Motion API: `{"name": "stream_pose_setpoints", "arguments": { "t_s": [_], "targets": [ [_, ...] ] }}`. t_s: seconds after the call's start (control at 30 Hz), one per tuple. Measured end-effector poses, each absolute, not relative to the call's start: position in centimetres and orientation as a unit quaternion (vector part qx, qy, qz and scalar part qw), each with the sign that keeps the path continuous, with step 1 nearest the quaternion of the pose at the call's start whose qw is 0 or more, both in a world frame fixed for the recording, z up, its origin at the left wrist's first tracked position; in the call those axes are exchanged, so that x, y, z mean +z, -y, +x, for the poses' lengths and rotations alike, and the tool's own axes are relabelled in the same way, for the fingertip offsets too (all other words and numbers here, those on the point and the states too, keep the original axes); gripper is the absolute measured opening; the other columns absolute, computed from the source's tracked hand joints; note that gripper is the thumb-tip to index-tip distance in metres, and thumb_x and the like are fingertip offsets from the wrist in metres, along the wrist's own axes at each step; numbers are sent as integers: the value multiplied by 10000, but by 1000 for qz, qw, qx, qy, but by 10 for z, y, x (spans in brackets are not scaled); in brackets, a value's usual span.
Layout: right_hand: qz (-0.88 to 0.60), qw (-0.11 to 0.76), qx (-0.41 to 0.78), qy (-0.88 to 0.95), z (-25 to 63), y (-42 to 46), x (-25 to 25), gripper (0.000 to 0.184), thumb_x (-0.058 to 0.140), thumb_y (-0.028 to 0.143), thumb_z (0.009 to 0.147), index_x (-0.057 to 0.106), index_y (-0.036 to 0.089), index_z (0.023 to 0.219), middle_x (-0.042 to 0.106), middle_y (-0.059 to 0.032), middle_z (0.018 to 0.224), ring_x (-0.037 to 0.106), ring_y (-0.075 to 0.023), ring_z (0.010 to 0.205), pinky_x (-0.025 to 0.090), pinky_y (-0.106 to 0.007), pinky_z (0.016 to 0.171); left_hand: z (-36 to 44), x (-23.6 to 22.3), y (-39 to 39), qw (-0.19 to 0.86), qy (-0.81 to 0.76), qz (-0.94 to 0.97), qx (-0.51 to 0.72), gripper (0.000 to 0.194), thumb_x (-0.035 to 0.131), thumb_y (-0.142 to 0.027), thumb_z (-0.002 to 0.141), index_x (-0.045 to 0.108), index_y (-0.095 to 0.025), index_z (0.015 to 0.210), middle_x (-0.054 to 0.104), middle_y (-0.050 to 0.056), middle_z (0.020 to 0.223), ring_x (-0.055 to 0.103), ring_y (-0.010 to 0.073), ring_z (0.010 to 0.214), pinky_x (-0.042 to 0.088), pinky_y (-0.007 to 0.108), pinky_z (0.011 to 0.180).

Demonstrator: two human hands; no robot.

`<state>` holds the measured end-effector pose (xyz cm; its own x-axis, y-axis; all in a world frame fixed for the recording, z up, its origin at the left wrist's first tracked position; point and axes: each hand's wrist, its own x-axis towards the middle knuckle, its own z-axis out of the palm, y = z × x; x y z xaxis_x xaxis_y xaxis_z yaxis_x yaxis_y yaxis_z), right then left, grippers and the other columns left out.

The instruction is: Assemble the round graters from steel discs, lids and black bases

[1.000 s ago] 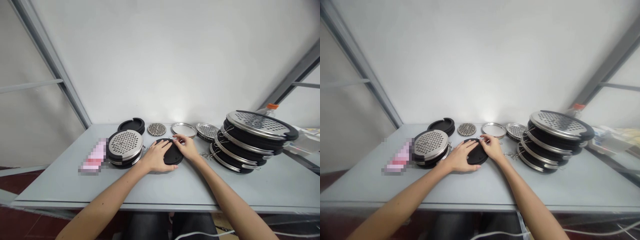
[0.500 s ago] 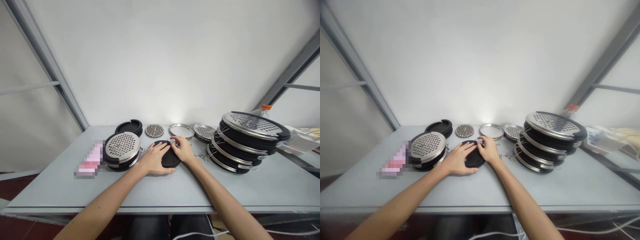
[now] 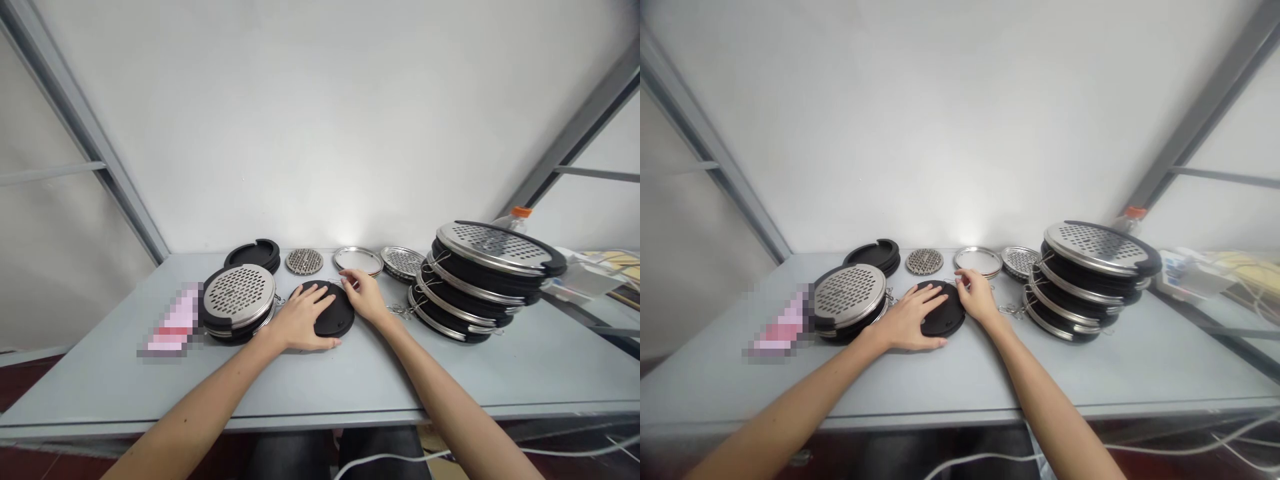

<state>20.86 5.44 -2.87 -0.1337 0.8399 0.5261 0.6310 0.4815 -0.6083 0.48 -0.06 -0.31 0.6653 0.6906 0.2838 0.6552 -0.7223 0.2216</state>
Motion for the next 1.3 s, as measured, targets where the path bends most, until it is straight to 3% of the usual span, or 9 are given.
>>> {"name": "stream_pose_setpoints", "arguments": {
  "t_s": [0.23, 0.6, 0.8, 0.9, 1.13, 1.3],
  "targets": [
    [-501, 472, 131, 714, 212, -56, -26, 286, 454, 230, 858, 605, 151, 1087, 607, -118, 1075, 620, -195, 818, 494, -316, 663, 3, -1, 1, 48, -368, 915, 156, 855, 658, -618, 679, 430, -190, 1382, 377, 142, 1466, 316, 364, 1354, 213, 531, 1110],
    [-480, 401, 147, 766, 209, -57, -33, 257, 473, 218, 846, 641, 171, 1035, 694, -94, 984, 630, -217, 891, 487, -354, 784, 2, 0, 0, 74, -376, 907, 175, 800, 686, -603, 664, 494, -225, 1342, 417, 109, 1446, 331, 353, 1350, 213, 529, 1116],
    [-474, 477, 360, 647, 211, -60, -24, 306, 535, 358, 806, 648, 160, 1009, 703, -100, 966, 646, -219, 892, 506, -349, 757, 3, 2, -1, 120, -379, 887, 235, 665, 726, -527, 661, 591, -245, 1248, 527, 77, 1360, 407, 311, 1312, 245, 508, 1112],
    [-468, 500, 416, 598, 213, -64, -23, 318, 547, 348, 768, 651, 159, 1001, 703, -93, 917, 653, -208, 850, 513, -339, 727, 3, 3, -1, 136, -370, 882, 258, 641, 746, -514, 645, 620, -243, 1211, 543, 82, 1342, 429, 304, 1298, 273, 506, 1103],
    [-449, 512, 435, 590, 215, -70, -31, 335, 503, 190, 649, 676, 165, 935, 705, -85, 916, 647, -195, 814, 513, -348, 748, 4, 7, -2, 217, -370, 833, 349, 546, 769, -416, 651, 665, -222, 1150, 622, 79, 1244, 512, 292, 1231, 382, 461, 1059],
    [-419, 506, 380, 651, 215, -65, -27, 391, 557, 160, 612, 681, 166, 982, 694, -92, 1023, 625, -226, 956, 480, -386, 855, 4, 16, 2, 313, -361, 781, 402, 454, 752, -332, 683, 685, -202, 1113, 642, 85, 1211, 572, 279, 1162, 414, 431, 1035]
  ]
}}
